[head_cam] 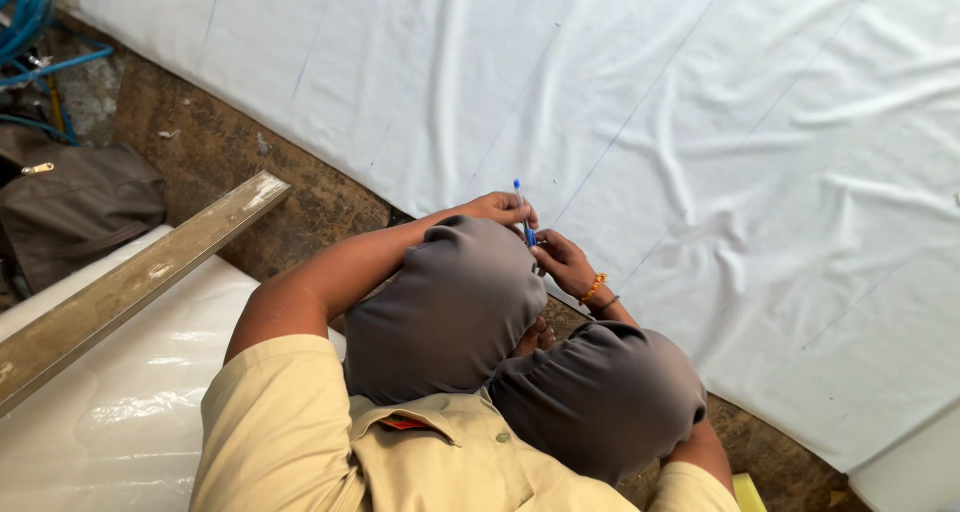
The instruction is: The person sits on the floor beside a large white fabric sheet, places a long metal straightedge on it, and draws guide lines with a pen. They then use scissors to cut the fabric along the marked lines, holding the fabric flat with the free hand.
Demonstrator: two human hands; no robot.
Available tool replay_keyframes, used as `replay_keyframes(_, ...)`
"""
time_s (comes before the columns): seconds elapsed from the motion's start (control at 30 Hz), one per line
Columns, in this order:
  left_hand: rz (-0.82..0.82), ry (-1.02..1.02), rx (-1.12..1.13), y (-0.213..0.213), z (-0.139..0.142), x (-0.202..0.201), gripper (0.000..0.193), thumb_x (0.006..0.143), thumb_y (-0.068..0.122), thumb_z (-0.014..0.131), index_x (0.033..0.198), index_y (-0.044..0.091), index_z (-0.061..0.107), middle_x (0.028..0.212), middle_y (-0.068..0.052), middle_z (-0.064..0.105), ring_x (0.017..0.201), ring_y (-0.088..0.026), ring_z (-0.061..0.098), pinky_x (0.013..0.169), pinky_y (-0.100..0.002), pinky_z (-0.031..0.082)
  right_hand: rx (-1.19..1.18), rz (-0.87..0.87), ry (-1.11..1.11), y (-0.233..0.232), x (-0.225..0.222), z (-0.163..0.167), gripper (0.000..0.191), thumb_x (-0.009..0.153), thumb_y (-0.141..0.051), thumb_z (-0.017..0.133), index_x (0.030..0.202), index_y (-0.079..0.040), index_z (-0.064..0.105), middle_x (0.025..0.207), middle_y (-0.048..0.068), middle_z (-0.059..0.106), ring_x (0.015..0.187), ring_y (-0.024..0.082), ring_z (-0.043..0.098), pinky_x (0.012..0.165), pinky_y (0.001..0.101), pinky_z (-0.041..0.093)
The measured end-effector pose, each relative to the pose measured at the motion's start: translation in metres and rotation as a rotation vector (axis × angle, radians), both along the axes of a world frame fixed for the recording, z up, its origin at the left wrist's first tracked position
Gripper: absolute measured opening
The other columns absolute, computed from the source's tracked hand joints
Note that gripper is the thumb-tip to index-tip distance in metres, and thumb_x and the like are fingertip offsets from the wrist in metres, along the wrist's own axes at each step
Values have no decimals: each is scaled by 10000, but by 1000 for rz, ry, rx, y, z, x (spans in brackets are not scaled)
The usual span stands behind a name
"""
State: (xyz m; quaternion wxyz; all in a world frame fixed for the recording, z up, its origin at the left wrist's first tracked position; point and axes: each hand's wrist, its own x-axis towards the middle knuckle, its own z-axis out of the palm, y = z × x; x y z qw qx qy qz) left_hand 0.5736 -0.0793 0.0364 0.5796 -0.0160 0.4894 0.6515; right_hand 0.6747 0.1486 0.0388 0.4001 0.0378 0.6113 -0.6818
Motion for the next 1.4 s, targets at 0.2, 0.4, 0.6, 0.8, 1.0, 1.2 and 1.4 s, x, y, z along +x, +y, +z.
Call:
replay_keyframes(0.2, 101, 487, -741, -68, -2, -11, 324, 1070, 391, 491, 1097, 88, 605, 755, -48, 603, 674, -175, 592, 616, -345, 478, 257, -30, -109, 57, 18, 3, 472, 980, -336, 631, 1367, -73, 569, 1274, 101, 700, 1126, 214, 683, 880, 365, 575)
replay_keyframes(0.4, -340, 595, -1310, -148, 5, -14, 355, 1093, 382, 427, 1083, 73, 603, 863, -106, 647, 723, -220, 600, 601, -379, 466, 483, -257, -254, 102, 57, 11, 461, 976, -323, 642, 1339, -45, 587, 1263, 114, 701, 1116, 247, 682, 869, 398, 559)
replay_keyframes(0.6, 178, 844, -1549, -212, 14, -35, 284, 1050, 238, 511, 1243, 45, 591, 1015, -145, 716, 728, -227, 690, 598, -348, 523, 519, -339, -360, 118, 70, 22, 456, 974, -305, 644, 1338, -34, 594, 1257, 116, 701, 1108, 245, 669, 869, 392, 543)
replay_keyframes(0.8, 102, 560, -1558, -279, 43, -78, 280, 1027, 102, 576, 1279, -19, 592, 1156, -221, 667, 972, -297, 701, 778, -361, 597, 605, -311, -401, 121, 60, 44, 468, 971, -301, 639, 1355, -45, 569, 1264, 116, 693, 1134, 249, 671, 891, 404, 557)
replay_keyframes(1.0, 401, 756, -1751, -332, 62, -124, 580, 892, -2, 586, 1440, -74, 410, 1219, -290, 575, 976, -385, 673, 799, -413, 605, 629, -405, -437, 115, 62, 65, 490, 977, -281, 652, 1376, -10, 562, 1273, 193, 681, 1133, 310, 664, 902, 440, 557)
replay_keyframes(1.2, 347, 636, -1741, -364, 69, -149, 491, 1033, 38, 555, 1505, -30, 441, 1367, -286, 546, 1086, -341, 692, 902, -391, 618, 680, -388, -494, 104, 43, 76, 488, 982, -285, 644, 1378, -13, 553, 1276, 188, 673, 1145, 306, 655, 911, 439, 558)
replay_keyframes(1.4, 583, 639, -1860, -409, 97, -186, 439, 1041, 64, 502, 1469, -15, 450, 1319, -262, 556, 1113, -398, 647, 875, -458, 583, 702, -418, -507, 89, 35, 83, 486, 987, -289, 636, 1379, -16, 545, 1279, 183, 665, 1158, 302, 646, 921, 438, 559)
